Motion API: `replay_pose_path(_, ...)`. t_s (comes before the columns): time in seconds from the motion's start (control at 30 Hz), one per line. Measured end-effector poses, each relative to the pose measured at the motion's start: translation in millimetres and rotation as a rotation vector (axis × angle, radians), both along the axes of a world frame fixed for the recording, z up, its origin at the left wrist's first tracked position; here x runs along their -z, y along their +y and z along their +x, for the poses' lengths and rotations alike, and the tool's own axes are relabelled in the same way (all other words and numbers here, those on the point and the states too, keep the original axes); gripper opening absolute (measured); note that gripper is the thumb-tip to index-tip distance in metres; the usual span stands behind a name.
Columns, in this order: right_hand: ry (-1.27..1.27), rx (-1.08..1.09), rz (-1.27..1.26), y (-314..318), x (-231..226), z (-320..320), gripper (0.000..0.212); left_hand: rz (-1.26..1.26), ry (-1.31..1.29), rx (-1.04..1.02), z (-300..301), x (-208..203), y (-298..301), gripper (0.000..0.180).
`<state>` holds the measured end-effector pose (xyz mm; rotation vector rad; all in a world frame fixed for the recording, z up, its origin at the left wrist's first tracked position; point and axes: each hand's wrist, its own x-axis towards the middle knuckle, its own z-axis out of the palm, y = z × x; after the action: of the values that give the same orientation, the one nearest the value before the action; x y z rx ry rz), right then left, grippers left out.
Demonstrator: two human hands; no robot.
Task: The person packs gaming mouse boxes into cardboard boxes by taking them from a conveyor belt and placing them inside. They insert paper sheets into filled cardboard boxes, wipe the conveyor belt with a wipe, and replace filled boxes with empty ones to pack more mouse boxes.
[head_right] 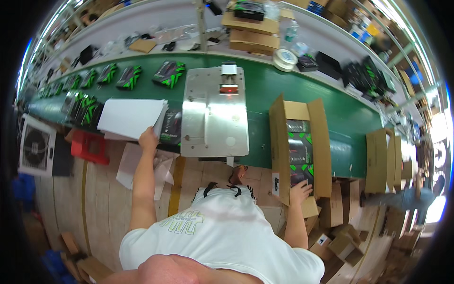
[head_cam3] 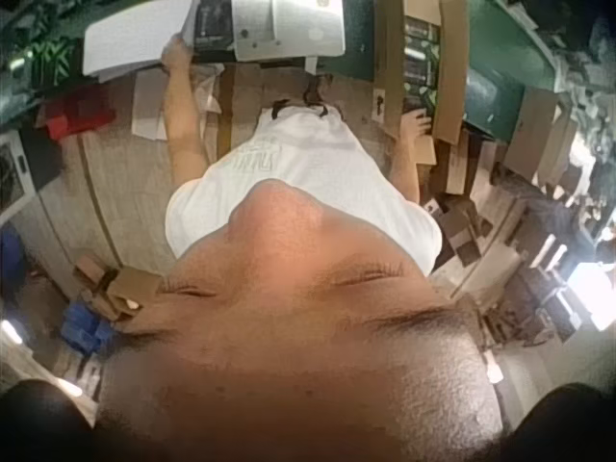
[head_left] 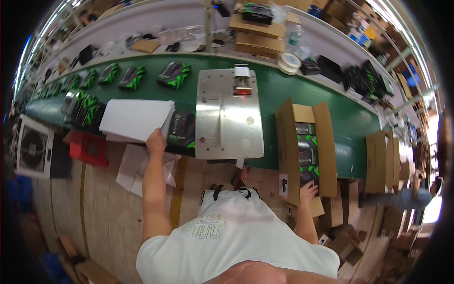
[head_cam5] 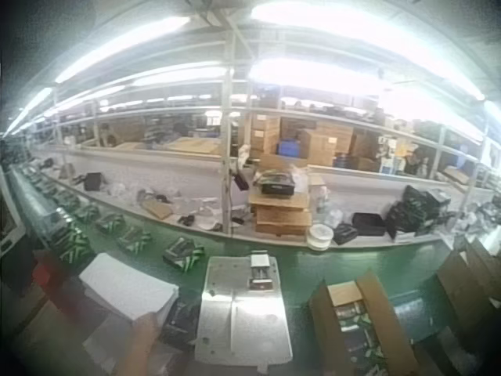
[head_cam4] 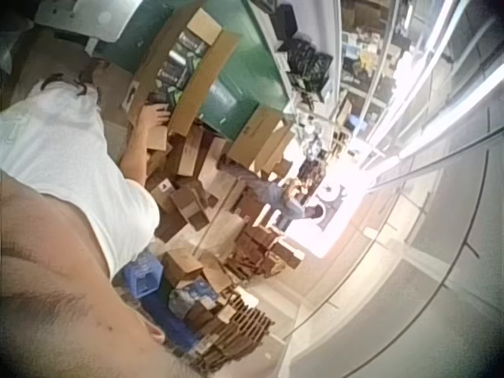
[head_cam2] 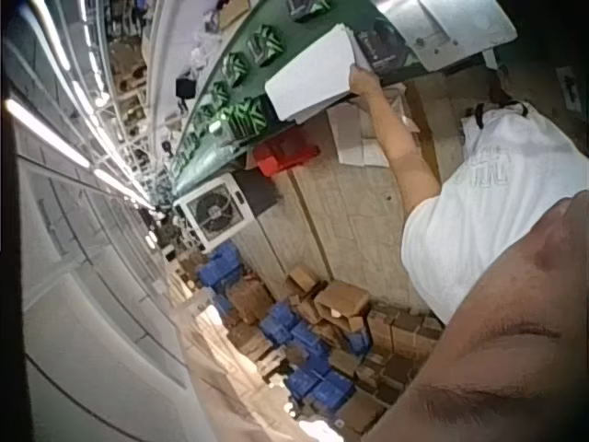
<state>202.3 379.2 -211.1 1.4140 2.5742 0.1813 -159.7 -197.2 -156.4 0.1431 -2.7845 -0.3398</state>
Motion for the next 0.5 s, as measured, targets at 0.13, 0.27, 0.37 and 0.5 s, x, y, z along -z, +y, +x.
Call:
replay_pose_path(0.13, 0.059, 0.1, -0.052, -12.5, -9.2, -19.6, 0.076, 0.074, -0.02, -0.001, 4.6, -7.0, 5.0, 0.018)
replay_pose_path(0.27, 0.062, 0.153, -0.176, -17.6, -27.5, -30.5, 0.08, 0.23, -0.132, 0.09, -2.3, -6.8, -17.9, 0.026)
replay_pose_path(0.37, 0.094, 0.18, -0.237, -20.1, -33.9, -31.4, 0.082, 0.275, -0.074, 0.136, -12.0, -0.4, -34.7, 0.029)
replay_pose_path(0.5, 0.119, 0.193, -0.235, -22.2, -36.2, -34.0, 0.084, 0.474, 0.144, 0.07, -6.7, -16.6, -30.6, 0.026)
